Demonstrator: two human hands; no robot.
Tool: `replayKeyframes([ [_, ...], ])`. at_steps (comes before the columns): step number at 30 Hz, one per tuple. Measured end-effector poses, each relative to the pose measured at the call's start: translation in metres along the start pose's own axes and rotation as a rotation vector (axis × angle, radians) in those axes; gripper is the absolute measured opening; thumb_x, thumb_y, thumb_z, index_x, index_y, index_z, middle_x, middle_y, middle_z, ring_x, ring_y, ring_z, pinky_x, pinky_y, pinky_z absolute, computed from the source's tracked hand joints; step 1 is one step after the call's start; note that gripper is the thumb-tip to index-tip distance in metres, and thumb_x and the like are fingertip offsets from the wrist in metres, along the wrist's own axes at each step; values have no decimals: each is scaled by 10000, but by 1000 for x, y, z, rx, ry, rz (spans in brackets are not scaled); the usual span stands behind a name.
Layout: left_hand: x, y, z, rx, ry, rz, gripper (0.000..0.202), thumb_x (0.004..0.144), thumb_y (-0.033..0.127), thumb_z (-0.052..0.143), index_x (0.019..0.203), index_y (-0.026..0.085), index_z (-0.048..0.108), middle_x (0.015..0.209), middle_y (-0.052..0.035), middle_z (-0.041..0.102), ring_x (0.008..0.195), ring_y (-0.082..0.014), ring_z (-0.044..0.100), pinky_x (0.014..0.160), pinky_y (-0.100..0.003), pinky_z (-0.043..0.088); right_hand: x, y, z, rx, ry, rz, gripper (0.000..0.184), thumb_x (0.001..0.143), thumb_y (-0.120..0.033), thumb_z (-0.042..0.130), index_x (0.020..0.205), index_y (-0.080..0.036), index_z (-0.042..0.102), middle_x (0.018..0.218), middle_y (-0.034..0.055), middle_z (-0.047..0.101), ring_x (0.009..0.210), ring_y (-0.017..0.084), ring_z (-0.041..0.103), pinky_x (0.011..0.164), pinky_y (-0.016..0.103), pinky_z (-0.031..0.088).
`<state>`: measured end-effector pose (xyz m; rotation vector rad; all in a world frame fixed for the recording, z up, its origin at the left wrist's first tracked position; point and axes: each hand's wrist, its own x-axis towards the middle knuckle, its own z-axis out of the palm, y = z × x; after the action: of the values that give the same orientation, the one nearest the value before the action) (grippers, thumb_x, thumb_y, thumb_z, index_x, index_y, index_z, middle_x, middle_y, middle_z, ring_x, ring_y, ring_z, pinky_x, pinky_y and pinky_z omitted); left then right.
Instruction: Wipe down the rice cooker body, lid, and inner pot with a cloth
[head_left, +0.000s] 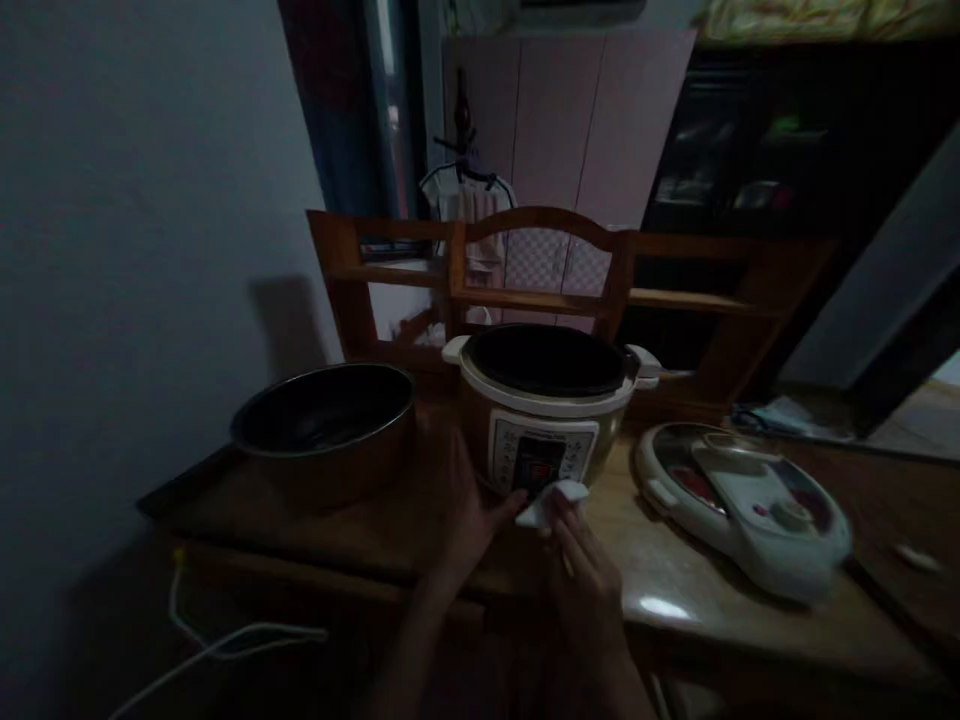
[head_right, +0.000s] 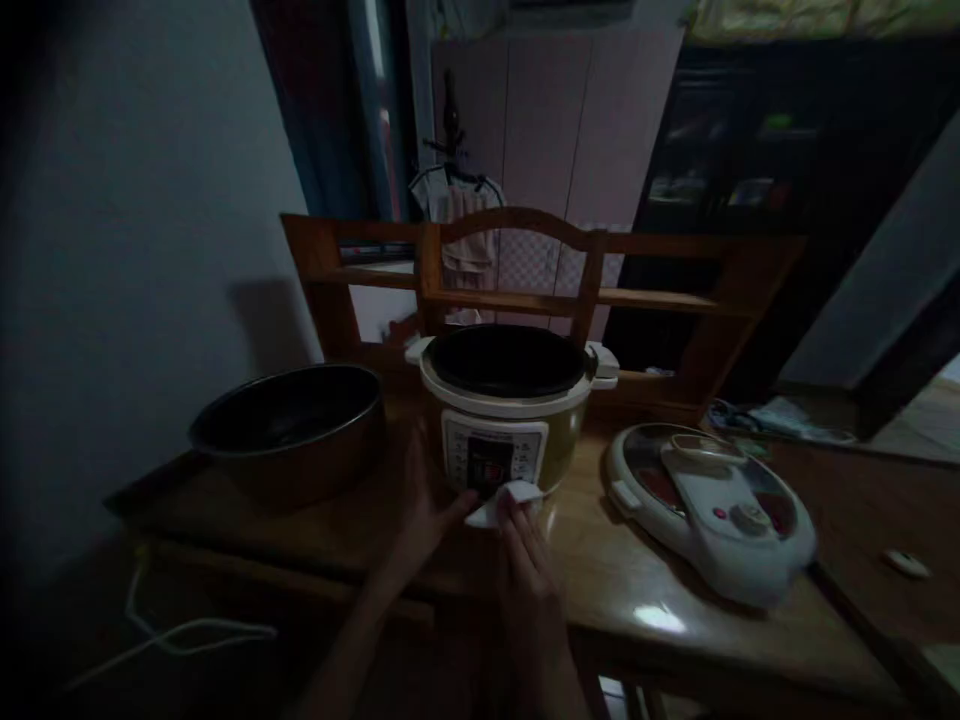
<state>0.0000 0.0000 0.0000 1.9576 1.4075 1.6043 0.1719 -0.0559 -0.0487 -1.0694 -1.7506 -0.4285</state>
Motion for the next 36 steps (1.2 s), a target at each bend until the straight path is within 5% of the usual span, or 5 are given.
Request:
replayKeyframes([
  [7,20,30,16,-4,158,60,1098,737,498,781,1552,225,99,1611,-162,146,1494,-312,141,1199,-516,217,-2,-1,-2,-5,-37,24,600,921,-14,501,1481,-207,402,1395,93,570,1321,236,514,1050,414,504],
  [36,21,23,12,-93,154,64,1018,743,403,801,1538,280,177,1594,-128,199,1482,-304,183,1206,-513,207,-1,-7,-6,-5,-57,35,608,913,3,481,1480,-203,404,1403,94,561,1315,236,520,1028,405,525],
])
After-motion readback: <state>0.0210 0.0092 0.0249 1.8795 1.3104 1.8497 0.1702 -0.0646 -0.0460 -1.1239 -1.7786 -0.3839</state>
